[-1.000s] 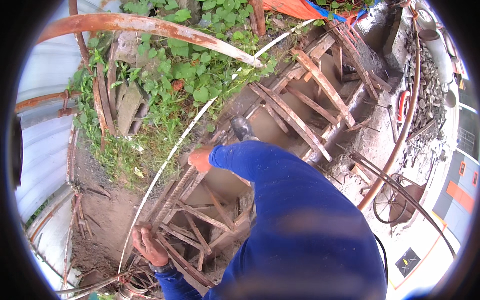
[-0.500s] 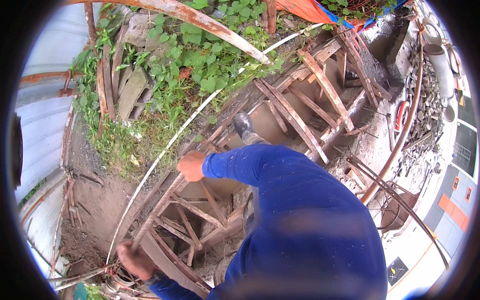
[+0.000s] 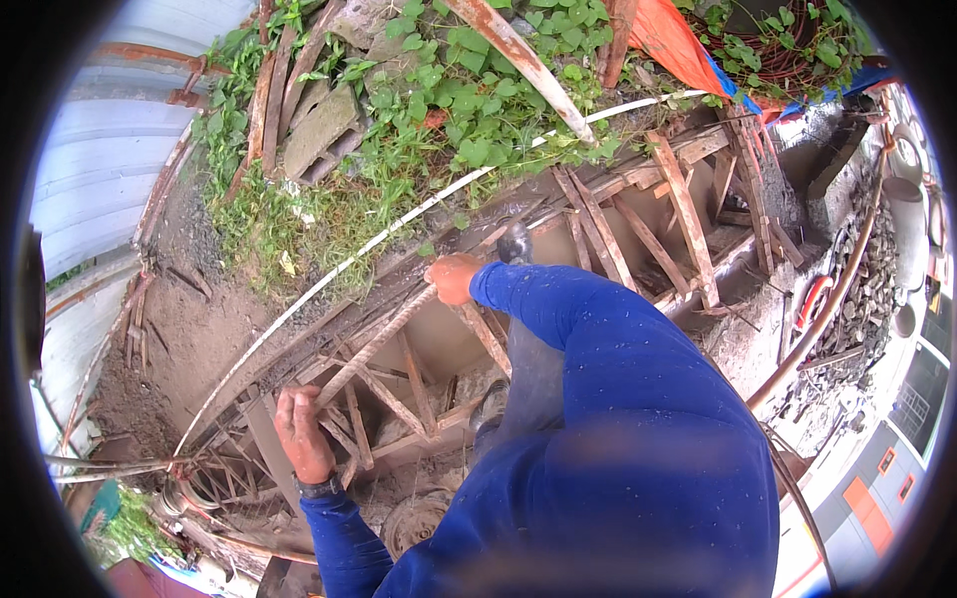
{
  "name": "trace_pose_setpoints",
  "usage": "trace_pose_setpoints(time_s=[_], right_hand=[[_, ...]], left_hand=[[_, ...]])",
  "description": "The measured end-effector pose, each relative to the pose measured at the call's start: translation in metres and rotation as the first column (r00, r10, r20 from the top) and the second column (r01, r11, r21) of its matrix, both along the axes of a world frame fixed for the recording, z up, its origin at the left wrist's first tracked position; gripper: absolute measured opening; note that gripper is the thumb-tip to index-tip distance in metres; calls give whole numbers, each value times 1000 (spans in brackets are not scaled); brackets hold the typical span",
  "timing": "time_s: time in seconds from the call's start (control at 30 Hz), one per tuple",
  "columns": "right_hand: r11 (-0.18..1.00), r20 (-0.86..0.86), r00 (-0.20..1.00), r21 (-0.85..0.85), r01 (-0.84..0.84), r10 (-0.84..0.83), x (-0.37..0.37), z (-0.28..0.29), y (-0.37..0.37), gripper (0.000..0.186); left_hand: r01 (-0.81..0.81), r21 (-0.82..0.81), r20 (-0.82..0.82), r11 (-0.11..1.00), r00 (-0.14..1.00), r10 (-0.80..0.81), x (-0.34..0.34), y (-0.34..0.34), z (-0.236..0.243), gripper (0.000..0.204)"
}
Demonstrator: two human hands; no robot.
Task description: The person uses a long metal rod to push and level wet concrete within a wooden formwork. They repeatedly move the rod back and forth to distribute the material evenly across the surface.
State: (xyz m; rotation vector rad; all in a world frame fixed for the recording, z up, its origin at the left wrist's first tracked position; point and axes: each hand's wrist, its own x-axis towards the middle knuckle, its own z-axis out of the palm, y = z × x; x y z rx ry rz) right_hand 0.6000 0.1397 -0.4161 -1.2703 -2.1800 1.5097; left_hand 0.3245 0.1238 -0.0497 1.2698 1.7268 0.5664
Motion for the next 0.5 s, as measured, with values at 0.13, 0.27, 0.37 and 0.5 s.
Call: trace_pose_setpoints(time_s=[0.13, 0.27, 0.37, 0.5], right_hand=[[997, 213, 977, 75, -11, -5, -30, 98, 1, 27], [992, 107, 994, 124, 9, -22, -74, 171, -4, 26], [984, -53, 992, 140, -106, 115, -114, 273, -4, 31], [944, -348, 896, 274, -185, 277, -139, 353, -6, 51]], left_hand=[[-157, 97, 1, 983, 987, 158, -35, -23, 28, 37], [-222, 266, -16, 938, 972, 234, -103, -57, 85, 41], [-17, 581, -333, 814, 907, 256, -134, -88, 156, 39], [365, 568, -783, 738, 517, 346, -168, -118, 249, 25]])
